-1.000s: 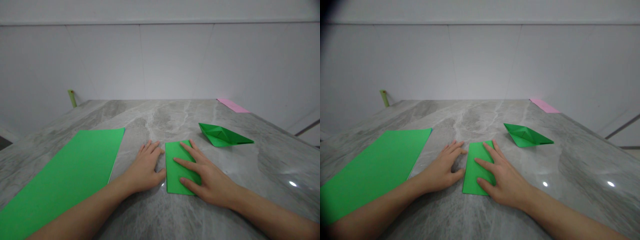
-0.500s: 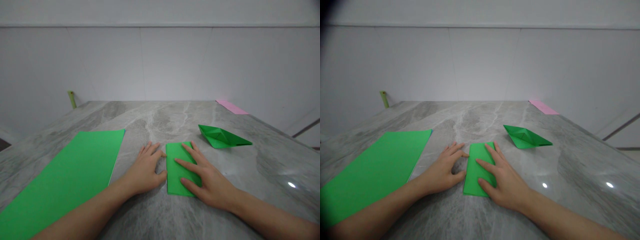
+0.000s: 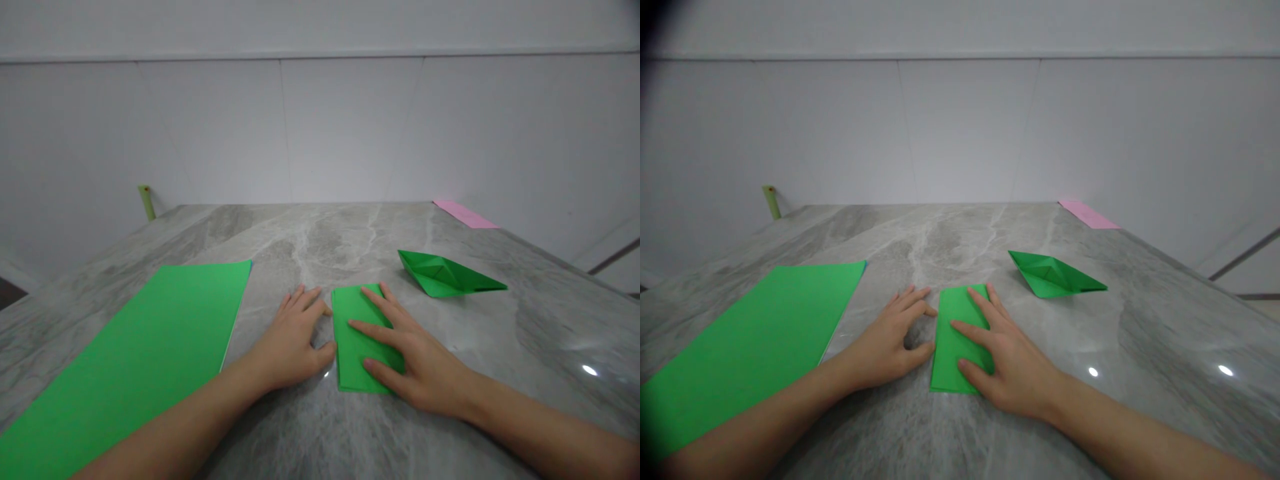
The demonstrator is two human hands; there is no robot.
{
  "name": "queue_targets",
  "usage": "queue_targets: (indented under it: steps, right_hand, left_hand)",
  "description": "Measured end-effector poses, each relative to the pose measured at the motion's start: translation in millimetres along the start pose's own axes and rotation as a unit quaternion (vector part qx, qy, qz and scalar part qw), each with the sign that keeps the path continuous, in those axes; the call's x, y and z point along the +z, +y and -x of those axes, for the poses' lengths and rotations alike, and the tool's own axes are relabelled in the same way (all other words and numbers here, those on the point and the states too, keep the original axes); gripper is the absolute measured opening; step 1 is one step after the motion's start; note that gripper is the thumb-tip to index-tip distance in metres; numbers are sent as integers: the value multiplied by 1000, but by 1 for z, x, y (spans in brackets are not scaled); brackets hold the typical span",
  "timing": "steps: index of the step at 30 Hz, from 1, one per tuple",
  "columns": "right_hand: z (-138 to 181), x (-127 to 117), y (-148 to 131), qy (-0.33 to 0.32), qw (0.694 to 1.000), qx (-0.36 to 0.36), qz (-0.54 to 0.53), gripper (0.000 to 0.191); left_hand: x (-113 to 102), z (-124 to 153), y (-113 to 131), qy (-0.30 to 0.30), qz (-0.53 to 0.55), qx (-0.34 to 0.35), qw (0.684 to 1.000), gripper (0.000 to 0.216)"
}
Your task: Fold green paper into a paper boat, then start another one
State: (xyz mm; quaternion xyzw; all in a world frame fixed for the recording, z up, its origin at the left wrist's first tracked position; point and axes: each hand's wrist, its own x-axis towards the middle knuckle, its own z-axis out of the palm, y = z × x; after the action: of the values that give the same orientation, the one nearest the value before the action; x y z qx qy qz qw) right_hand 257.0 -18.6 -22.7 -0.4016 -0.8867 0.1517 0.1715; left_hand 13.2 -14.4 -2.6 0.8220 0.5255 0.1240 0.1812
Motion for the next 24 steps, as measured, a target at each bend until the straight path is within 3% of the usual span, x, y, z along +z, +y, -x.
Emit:
queue_targets:
  steps: [24]
  right_hand:
    - [-6, -2, -1, -8, 1000, -14, -4, 57]
  left_hand:
    - [-4, 1, -5, -2, 10, 21, 1000, 46]
